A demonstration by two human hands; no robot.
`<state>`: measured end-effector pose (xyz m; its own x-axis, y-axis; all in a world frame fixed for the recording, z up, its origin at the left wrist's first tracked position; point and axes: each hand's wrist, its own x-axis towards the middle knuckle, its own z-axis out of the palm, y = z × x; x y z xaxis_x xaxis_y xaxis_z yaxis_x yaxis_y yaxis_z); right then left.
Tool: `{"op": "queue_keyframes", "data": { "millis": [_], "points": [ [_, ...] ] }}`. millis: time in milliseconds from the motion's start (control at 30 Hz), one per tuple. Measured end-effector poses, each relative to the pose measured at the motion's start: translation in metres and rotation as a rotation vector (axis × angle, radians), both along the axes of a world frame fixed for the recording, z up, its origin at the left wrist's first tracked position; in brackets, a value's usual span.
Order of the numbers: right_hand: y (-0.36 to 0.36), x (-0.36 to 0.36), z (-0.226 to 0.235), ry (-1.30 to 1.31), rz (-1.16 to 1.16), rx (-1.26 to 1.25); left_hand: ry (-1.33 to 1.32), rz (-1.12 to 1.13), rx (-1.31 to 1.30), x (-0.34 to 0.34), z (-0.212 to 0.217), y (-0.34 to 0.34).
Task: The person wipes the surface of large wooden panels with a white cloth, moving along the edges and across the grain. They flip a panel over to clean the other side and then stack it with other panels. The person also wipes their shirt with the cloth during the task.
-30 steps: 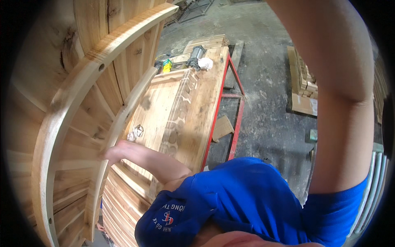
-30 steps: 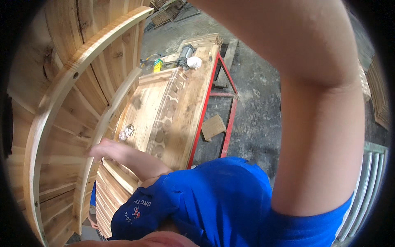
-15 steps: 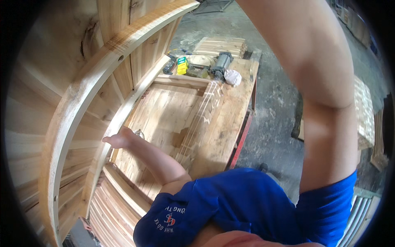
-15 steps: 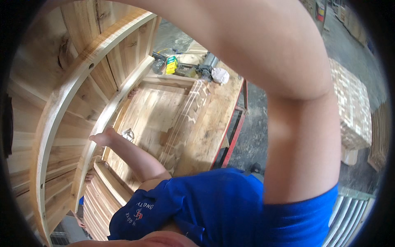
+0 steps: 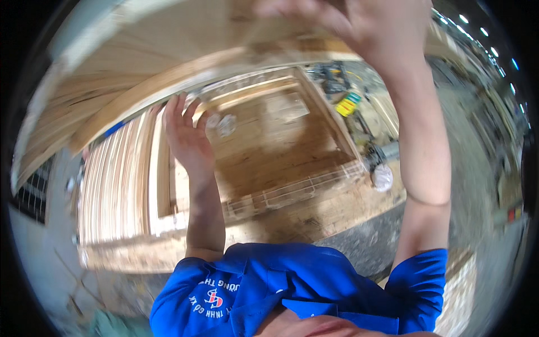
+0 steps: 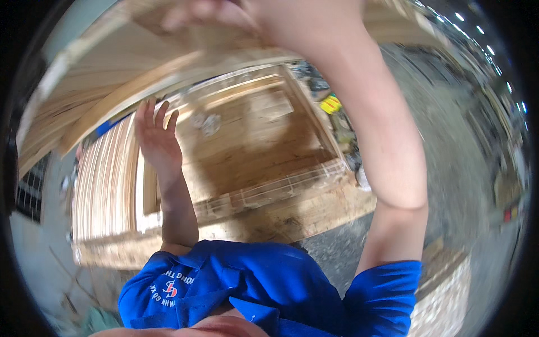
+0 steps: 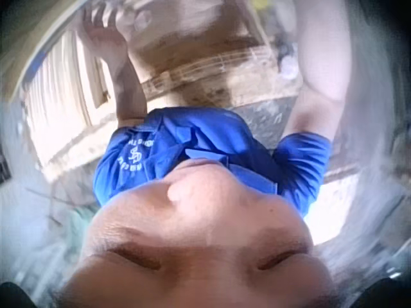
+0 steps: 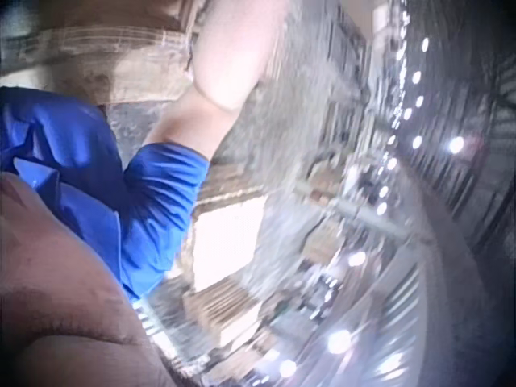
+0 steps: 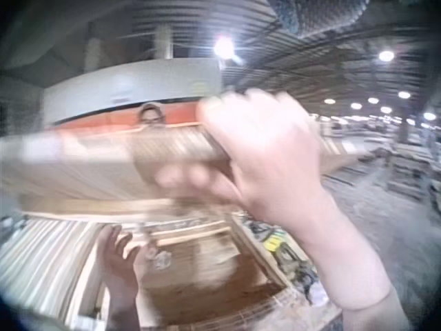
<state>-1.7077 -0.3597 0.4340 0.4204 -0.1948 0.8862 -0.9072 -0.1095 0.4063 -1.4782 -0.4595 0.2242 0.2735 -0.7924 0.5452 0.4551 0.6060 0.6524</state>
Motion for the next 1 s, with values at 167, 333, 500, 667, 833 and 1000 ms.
{"op": "queue_keyframes", "data": {
  "millis": [167, 333, 500, 667, 833, 1000],
  "points": [
    [-0.031, -0.006, -0.074, 0.122, 0.373, -0.025, -0.127, -0.107, -0.24, 0.021, 0.023, 0.107],
    [-0.029, 0.0, -0.132, 0.146, 0.413, 0.275, -0.002, -0.143, 0.159, 0.018, -0.001, 0.134],
    [-0.033, 0.005, -0.198, 0.175, 0.426, 0.35, 0.134, -0.207, 0.503, 0.031, -0.022, 0.147],
    [-0.035, 0.016, -0.25, 0.148, 0.524, 0.495, 0.158, -0.008, 0.642, 0.032, -0.067, 0.147],
    [-0.04, 0.02, -0.289, 0.138, 0.521, 0.629, 0.159, 0.029, 0.751, 0.037, -0.1, 0.141],
    [-0.036, 0.032, -0.302, 0.184, 0.515, 0.719, 0.174, 0.041, 0.779, 0.042, -0.133, 0.138]
  ]
}}
